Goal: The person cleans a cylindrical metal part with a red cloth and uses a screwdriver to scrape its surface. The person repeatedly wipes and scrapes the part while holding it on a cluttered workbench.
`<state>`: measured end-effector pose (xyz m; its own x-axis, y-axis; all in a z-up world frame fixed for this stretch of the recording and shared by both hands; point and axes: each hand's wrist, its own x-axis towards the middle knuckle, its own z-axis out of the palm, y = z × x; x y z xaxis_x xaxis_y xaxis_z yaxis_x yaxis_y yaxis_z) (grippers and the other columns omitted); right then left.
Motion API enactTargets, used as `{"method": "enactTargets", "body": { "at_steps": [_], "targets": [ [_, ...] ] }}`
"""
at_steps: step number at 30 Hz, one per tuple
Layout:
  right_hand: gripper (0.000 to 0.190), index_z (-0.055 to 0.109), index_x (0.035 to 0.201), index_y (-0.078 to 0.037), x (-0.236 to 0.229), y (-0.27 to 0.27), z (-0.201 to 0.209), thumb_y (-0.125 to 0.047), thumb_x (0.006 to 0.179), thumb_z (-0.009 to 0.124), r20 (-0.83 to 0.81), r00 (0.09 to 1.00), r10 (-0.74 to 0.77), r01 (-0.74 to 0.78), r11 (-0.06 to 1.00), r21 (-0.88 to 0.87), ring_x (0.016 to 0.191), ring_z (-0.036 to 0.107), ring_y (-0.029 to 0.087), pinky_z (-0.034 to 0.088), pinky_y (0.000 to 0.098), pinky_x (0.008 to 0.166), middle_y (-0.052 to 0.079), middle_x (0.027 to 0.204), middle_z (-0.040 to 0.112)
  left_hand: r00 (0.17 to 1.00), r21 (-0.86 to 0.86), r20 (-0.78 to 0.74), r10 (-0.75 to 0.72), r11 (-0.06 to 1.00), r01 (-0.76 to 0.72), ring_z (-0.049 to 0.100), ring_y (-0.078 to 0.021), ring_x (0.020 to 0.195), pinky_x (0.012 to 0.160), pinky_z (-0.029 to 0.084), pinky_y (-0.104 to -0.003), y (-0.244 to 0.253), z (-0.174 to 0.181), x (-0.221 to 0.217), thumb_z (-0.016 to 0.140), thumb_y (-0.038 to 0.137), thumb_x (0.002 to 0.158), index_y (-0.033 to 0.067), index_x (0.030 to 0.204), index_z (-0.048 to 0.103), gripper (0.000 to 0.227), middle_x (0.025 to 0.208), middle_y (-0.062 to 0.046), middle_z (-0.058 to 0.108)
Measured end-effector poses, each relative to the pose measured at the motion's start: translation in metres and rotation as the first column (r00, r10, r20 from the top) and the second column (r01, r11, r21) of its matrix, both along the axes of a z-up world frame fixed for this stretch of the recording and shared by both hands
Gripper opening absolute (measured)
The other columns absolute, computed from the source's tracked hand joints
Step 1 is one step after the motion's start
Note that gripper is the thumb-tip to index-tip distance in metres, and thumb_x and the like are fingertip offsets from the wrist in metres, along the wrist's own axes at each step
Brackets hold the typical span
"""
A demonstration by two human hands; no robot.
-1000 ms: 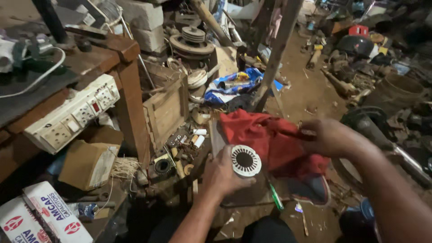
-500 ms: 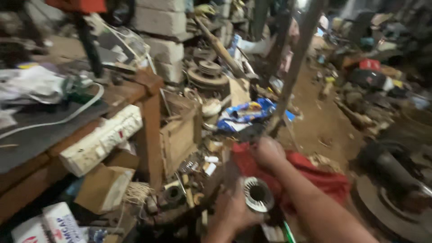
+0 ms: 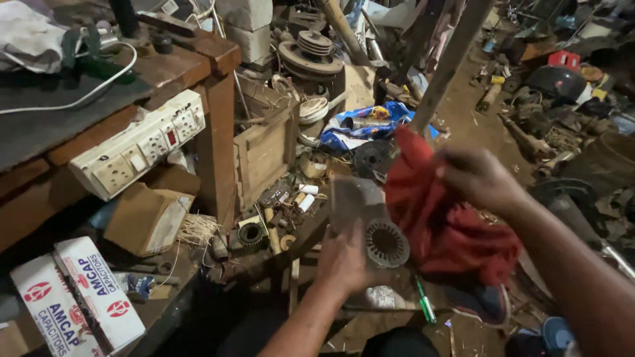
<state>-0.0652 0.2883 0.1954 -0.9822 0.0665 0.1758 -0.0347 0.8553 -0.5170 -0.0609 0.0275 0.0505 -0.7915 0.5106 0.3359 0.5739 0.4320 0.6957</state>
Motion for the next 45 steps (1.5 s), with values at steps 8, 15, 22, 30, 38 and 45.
{"method": "enactTargets", "body": {
  "at_steps": [8,15,22,30,38,45],
  "targets": [
    [0.039,0.066,0.114,-0.014,0.057,-0.094,-0.02,-0.034,0.082,0.068,0.611,0.774,0.169,-0.526,0.708,0.471,0.104,0.072,0.025,0.055,0.0421,0.089,0.008,0.106,0.076,0.992,-0.073,0.053,0.116,0.991,-0.112,0.068,-0.0487,0.096,0.082,0.054,-0.057,0.022,-0.038,-0.012,0.068,0.02,0.085,0.0094,0.136,0.052,0.054,0.118,-0.027,0.067],
    [0.064,0.07,0.123,-0.02,0.048,-0.133,0.014,-0.047,0.066,0.079,0.775,0.622,0.111,-0.686,0.554,0.472,0.106,0.07,0.034,0.054,0.047,0.089,0.011,0.116,0.074,0.86,0.194,-0.481,0.167,0.978,-0.081,0.067,-0.0452,0.104,0.09,0.054,-0.054,0.043,-0.1,-0.053,0.051,0.013,0.096,0.0099,0.123,0.054,0.028,0.114,-0.023,0.071],
    [0.073,0.075,0.119,-0.021,0.049,-0.101,-0.008,-0.056,0.055,0.082,0.741,0.581,0.338,-0.71,0.655,0.258,0.111,0.07,0.03,0.053,0.044,0.092,0.007,0.115,0.076,1.0,-0.013,-0.006,0.029,0.999,-0.029,0.067,-0.0477,0.107,0.089,0.053,-0.055,0.037,-0.096,-0.027,0.07,0.031,0.089,0.008,0.123,0.055,0.044,0.116,-0.027,0.069],
    [0.083,0.071,0.121,-0.005,0.022,-0.086,-0.013,-0.074,0.077,0.074,0.808,0.481,0.34,-0.776,0.595,0.211,0.105,0.068,0.03,0.05,0.0471,0.089,0.016,0.11,0.073,0.989,0.26,0.021,-0.148,0.956,0.138,0.071,-0.0411,0.102,0.081,0.055,-0.052,0.002,0.002,0.011,0.089,0.04,0.062,0.0143,0.127,0.058,0.077,0.114,-0.021,0.074],
    [0.076,0.069,0.118,0.0,0.043,-0.088,-0.055,-0.069,0.086,0.059,0.76,0.619,0.196,0.101,0.941,-0.324,0.083,0.065,0.024,0.051,0.0417,0.068,0.013,0.097,0.071,0.997,0.275,0.04,-0.062,0.96,0.049,0.07,-0.0425,0.099,0.08,0.055,-0.052,0.007,-0.009,0.015,0.089,0.052,0.054,0.0105,0.129,0.053,0.093,0.112,-0.02,0.073],
    [0.073,0.065,0.128,-0.007,0.046,-0.108,-0.021,-0.067,0.089,0.053,0.686,0.61,0.396,-0.494,0.867,-0.06,0.11,0.07,0.023,0.053,0.041,0.094,0.012,0.117,0.075,0.999,0.177,0.042,0.02,0.984,-0.027,0.066,-0.049,0.103,0.084,0.052,-0.056,-0.009,-0.023,0.009,0.088,0.048,0.062,0.0087,0.135,0.051,0.09,0.117,-0.026,0.07]
  ]
}}
